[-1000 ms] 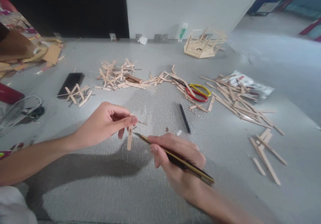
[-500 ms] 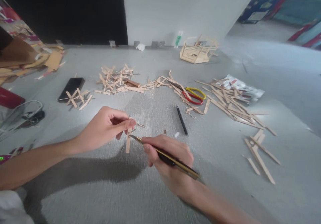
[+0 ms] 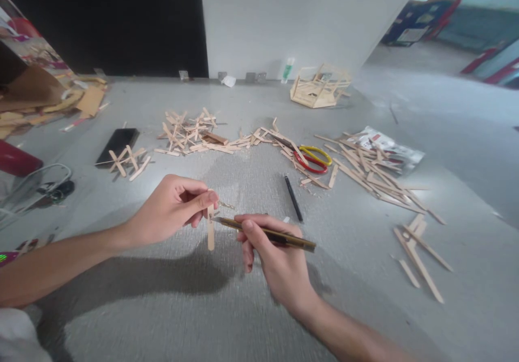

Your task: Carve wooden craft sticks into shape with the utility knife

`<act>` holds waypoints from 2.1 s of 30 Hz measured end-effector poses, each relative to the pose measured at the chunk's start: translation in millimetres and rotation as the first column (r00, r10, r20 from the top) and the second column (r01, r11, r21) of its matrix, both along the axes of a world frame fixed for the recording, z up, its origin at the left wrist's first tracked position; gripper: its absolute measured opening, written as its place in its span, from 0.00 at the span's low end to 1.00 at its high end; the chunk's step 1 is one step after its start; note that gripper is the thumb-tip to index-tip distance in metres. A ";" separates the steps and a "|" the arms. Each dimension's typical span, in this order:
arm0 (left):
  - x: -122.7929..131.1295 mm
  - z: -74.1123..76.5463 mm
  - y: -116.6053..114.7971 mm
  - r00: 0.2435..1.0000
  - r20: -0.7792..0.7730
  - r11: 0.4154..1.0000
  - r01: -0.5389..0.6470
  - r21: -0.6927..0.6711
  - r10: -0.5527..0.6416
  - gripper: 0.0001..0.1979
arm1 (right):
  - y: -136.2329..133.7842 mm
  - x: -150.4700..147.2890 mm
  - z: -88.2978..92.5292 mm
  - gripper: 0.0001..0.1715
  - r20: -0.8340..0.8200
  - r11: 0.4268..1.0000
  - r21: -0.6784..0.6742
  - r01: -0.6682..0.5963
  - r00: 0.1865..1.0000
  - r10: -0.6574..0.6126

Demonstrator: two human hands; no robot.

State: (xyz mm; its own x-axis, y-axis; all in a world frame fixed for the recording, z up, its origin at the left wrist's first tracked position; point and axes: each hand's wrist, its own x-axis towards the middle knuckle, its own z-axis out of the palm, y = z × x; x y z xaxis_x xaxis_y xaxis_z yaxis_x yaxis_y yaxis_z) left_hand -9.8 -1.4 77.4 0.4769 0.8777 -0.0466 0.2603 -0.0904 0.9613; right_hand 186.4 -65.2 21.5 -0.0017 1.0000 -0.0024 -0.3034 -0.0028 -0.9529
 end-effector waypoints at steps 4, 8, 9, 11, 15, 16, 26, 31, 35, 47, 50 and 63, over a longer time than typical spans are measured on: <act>-0.2 0.2 0.4 1.000 0.006 1.000 -0.030 0.002 0.030 0.19 | -0.1 0.3 0.2 0.08 -0.022 0.999 0.038 -0.001 1.000 0.002; -0.9 2.1 0.6 0.999 0.015 0.999 -0.049 -0.002 0.049 0.20 | 0.9 1.4 1.6 0.06 0.046 0.993 0.122 -0.006 0.999 0.001; -0.9 2.5 0.5 0.999 0.021 0.999 -0.050 -0.004 0.050 0.20 | 1.1 1.4 2.1 0.06 0.054 0.990 0.138 -0.007 0.999 0.000; -0.5 2.8 0.3 0.998 0.032 0.999 -0.047 -0.007 0.048 0.21 | 1.0 1.1 2.7 0.06 0.059 0.986 0.164 -0.004 0.998 -0.006; 0.4 0.2 -0.1 0.998 0.046 0.999 -0.044 0.010 0.043 0.19 | -1.0 0.1 3.7 0.06 0.118 0.979 0.205 0.013 0.992 -0.038; 0.4 -0.7 -0.3 0.998 0.049 0.999 -0.043 0.023 0.042 0.19 | -1.5 0.0 4.0 0.06 0.142 0.976 0.219 0.019 0.989 -0.051; -0.1 -1.3 -0.3 0.997 0.073 0.998 -0.031 0.048 0.028 0.19 | 3.5 1.1 0.8 0.08 -0.038 0.999 0.025 -0.031 0.999 0.032; 0.0 -1.7 0.2 0.995 0.092 0.998 -0.030 0.047 0.026 0.18 | 3.3 0.5 2.8 0.08 -0.082 0.998 0.002 -0.060 0.995 0.060; -0.5 -1.8 -2.0 0.997 0.069 0.996 -0.046 0.082 0.041 0.20 | 2.5 5.8 8.5 0.06 0.070 0.987 0.161 -0.007 0.998 -0.004; 0.4 -4.2 -4.8 0.995 0.067 0.985 -0.081 0.153 0.071 0.22 | -0.9 6.5 7.6 0.11 0.317 0.927 0.371 -0.052 0.946 -0.073; 0.6 -4.5 -6.0 0.996 0.066 0.984 -0.076 0.158 0.067 0.21 | -1.7 5.7 9.0 0.11 0.339 0.916 0.397 -0.053 0.936 -0.093; 0.7 -2.6 -5.5 0.996 0.089 0.998 -0.027 0.063 0.022 0.18 | 5.2 4.5 3.8 0.12 -0.022 0.998 -0.037 -0.041 0.999 0.040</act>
State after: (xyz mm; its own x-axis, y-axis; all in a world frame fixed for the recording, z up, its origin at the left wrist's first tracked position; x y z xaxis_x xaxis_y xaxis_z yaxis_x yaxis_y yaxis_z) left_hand -9.1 -6.9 74.9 0.4549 0.8891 0.0512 0.1773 -0.1468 0.9732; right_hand 190.9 -60.0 25.3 -0.0426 0.9983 -0.0397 -0.3223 -0.0514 -0.9452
